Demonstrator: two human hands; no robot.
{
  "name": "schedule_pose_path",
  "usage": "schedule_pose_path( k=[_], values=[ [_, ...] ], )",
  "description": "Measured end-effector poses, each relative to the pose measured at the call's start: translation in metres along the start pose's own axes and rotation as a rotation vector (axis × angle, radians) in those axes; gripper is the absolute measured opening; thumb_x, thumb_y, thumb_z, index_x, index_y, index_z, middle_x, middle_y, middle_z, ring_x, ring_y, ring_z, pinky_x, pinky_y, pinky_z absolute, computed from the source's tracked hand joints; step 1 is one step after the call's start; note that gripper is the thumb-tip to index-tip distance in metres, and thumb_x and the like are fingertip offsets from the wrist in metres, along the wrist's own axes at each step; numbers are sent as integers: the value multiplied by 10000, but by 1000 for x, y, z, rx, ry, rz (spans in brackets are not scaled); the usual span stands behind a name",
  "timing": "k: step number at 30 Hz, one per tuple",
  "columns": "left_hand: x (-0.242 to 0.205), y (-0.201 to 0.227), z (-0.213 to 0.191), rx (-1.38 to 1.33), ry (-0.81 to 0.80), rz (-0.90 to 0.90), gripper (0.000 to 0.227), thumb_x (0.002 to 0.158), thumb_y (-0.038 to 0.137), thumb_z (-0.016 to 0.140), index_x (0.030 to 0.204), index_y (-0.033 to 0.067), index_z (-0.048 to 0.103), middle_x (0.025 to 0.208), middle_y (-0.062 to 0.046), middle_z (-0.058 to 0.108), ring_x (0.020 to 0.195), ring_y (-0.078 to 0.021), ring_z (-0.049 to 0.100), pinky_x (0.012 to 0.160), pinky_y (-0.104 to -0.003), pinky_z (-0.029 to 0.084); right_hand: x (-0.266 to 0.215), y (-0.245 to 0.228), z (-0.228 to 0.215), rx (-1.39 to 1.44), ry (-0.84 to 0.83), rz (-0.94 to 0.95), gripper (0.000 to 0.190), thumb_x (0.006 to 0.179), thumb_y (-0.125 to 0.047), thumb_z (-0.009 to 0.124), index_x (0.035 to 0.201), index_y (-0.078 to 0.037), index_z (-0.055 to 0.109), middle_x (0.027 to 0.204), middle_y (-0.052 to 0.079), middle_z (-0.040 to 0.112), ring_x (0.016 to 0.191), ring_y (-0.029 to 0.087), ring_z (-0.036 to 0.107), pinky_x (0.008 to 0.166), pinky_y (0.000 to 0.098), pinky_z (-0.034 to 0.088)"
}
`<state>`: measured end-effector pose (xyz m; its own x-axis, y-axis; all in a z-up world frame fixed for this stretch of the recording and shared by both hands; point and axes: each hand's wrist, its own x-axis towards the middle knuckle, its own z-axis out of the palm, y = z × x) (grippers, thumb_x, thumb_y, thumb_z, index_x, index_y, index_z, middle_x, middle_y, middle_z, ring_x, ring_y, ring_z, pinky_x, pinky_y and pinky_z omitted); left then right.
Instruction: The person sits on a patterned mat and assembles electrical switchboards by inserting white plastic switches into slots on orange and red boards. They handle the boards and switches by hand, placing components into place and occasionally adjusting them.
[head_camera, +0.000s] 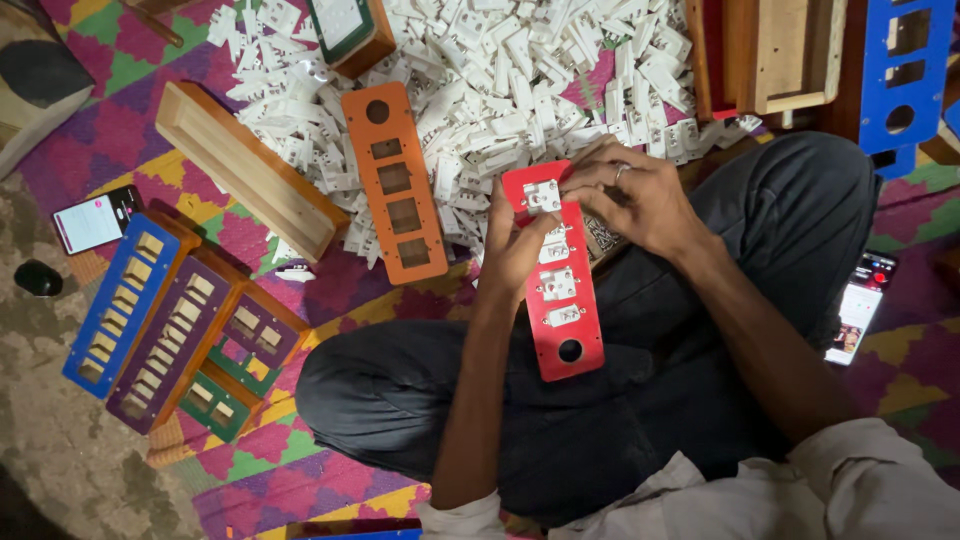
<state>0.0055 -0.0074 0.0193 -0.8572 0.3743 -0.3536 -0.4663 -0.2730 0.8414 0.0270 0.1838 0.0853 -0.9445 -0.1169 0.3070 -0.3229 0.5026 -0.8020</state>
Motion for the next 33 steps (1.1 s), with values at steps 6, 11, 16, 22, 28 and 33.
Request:
schedule_pose_path(
  k=[6, 11, 16, 22, 28, 33],
  values=[
    [-1, 2, 1, -77, -22, 44, 548, 908, -78, 621, 1413, 48, 452, 1148, -92, 653, 967, -164, 676, 807, -325, 593, -6, 4, 2, 16, 21, -40, 144, 958, -30, 752, 1101, -39, 750, 1070, 111, 727, 1027, 278, 725, 892, 352, 598],
    [0, 0, 3, -10, 16, 97, 564, 925, -77, 606, 1443, 51, 423, 1142, -94, 665, 962, -154, 676, 811, -314, 587, -15, 17, 9, 135, 113, 161, 129, 942, -20, 767, 1066, 15, 762, 1011, 109, 770, 873, 169, 718, 789, 286, 583],
    [-2, -4, 7, 21, -36, 173, 574, 961, -79, 572, 1486, 32, 367, 1133, -89, 650, 929, -136, 668, 789, -308, 580, -21, 36, 17, 497, 58, 438, 168, 955, -87, 771, 1075, 30, 771, 948, 52, 777, 821, 54, 694, 751, 220, 577],
    [2, -5, 11, 246, 45, 205, 558, 921, -61, 592, 1439, -41, 385, 1061, -94, 683, 864, -141, 671, 749, -307, 583, -19, 39, 19, 601, -23, 553, 178, 980, -124, 737, 1090, 14, 761, 888, 25, 748, 773, 37, 650, 695, 208, 545],
    [4, -12, 12, 620, 156, 316, 654, 885, -10, 657, 1447, -104, 336, 1053, -106, 695, 893, -154, 678, 783, -303, 573, -17, 31, 17, 444, -48, 545, 145, 977, -97, 720, 1073, 8, 751, 891, -13, 740, 791, 12, 637, 697, 188, 524],
    [6, -16, 8, 199, 43, 258, 508, 937, -44, 608, 1416, -33, 442, 1101, -109, 664, 918, -152, 646, 785, -308, 563, -15, 24, 17, 315, -20, 518, 134, 968, -65, 731, 1075, -9, 789, 847, -16, 724, 698, -2, 542, 581, 192, 413]
  ],
)
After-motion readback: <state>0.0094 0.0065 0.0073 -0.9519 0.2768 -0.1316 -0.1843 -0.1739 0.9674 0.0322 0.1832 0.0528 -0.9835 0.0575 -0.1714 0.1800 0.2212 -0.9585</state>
